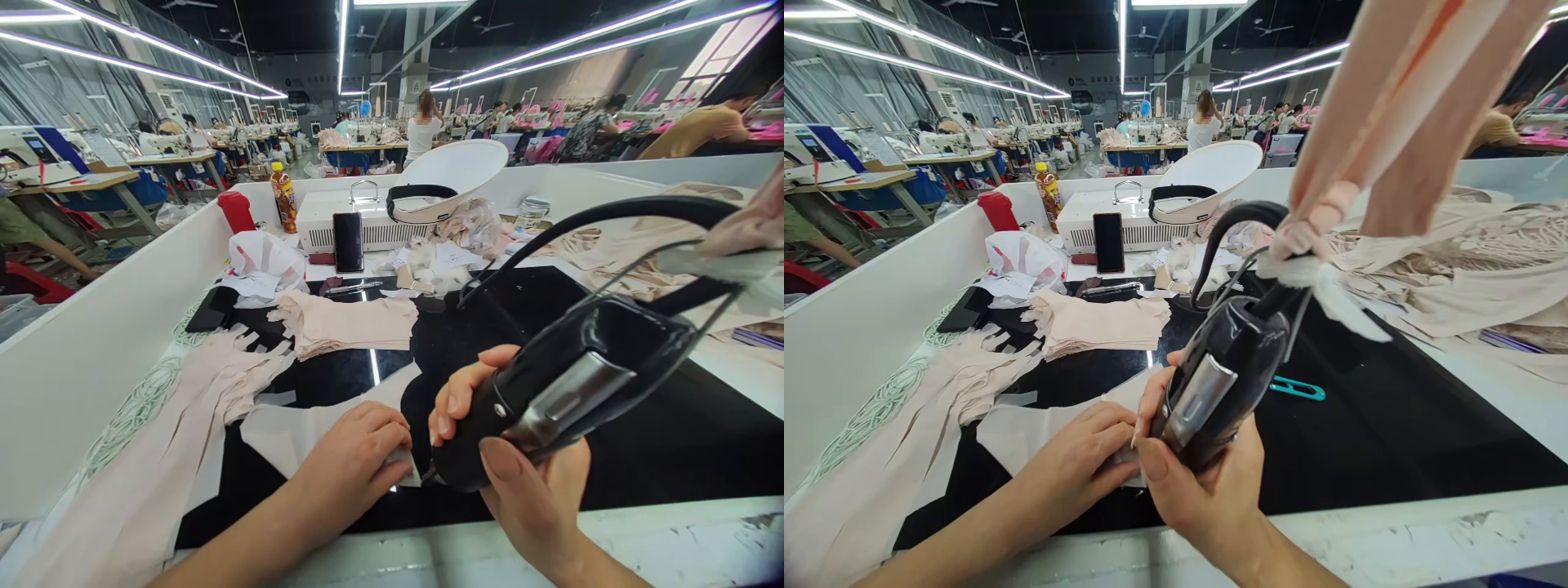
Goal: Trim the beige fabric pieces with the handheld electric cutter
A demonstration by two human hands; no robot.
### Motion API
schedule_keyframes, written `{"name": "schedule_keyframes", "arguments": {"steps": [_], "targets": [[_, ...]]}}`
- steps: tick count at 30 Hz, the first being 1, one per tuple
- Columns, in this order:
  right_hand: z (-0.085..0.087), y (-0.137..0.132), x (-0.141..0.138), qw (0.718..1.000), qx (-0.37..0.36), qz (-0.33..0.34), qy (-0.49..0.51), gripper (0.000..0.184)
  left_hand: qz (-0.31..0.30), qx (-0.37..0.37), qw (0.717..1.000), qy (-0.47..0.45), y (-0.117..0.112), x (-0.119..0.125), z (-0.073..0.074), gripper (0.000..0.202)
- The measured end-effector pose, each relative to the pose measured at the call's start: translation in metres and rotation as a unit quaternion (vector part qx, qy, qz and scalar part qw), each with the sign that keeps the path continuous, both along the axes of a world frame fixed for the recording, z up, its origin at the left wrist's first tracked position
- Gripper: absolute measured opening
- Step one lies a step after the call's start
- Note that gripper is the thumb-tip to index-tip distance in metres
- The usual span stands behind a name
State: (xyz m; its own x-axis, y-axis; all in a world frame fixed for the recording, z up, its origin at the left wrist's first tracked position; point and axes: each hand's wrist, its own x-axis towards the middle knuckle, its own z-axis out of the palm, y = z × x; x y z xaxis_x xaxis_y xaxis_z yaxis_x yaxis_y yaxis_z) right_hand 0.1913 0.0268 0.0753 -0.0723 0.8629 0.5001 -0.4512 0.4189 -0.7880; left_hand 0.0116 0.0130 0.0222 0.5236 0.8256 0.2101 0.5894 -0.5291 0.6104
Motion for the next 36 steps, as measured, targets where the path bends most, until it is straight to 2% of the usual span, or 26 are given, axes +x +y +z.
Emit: {"name": "schedule_keyframes", "arguments": {"steps": [7,17,23,36], "targets": [[0.0016,0.0025,-0.001,1.0,-0.016,-0.004,0.019,0.039,0.002,0.002,1.0,0.001,0.0005,-0.0007,-0.0014,0.024],[0.0001,0.0021,-0.0015,1.0,-0.009,-0.006,0.005,0.039,0.007,0.018,1.0,-0.002,0.0009,0.0008,-0.0025,0.018],[0.0005,0.0029,-0.0018,0.999,-0.009,-0.036,-0.021,0.031,0.003,0.014,1.0,-0.005,0.0015,0.0011,-0.0033,0.019],[0.0003,0.0028,-0.0048,1.0,0.0,-0.004,0.003,0.036,0.001,0.007,1.0,-0.005,0.0019,-0.0004,-0.0022,0.018]]}}
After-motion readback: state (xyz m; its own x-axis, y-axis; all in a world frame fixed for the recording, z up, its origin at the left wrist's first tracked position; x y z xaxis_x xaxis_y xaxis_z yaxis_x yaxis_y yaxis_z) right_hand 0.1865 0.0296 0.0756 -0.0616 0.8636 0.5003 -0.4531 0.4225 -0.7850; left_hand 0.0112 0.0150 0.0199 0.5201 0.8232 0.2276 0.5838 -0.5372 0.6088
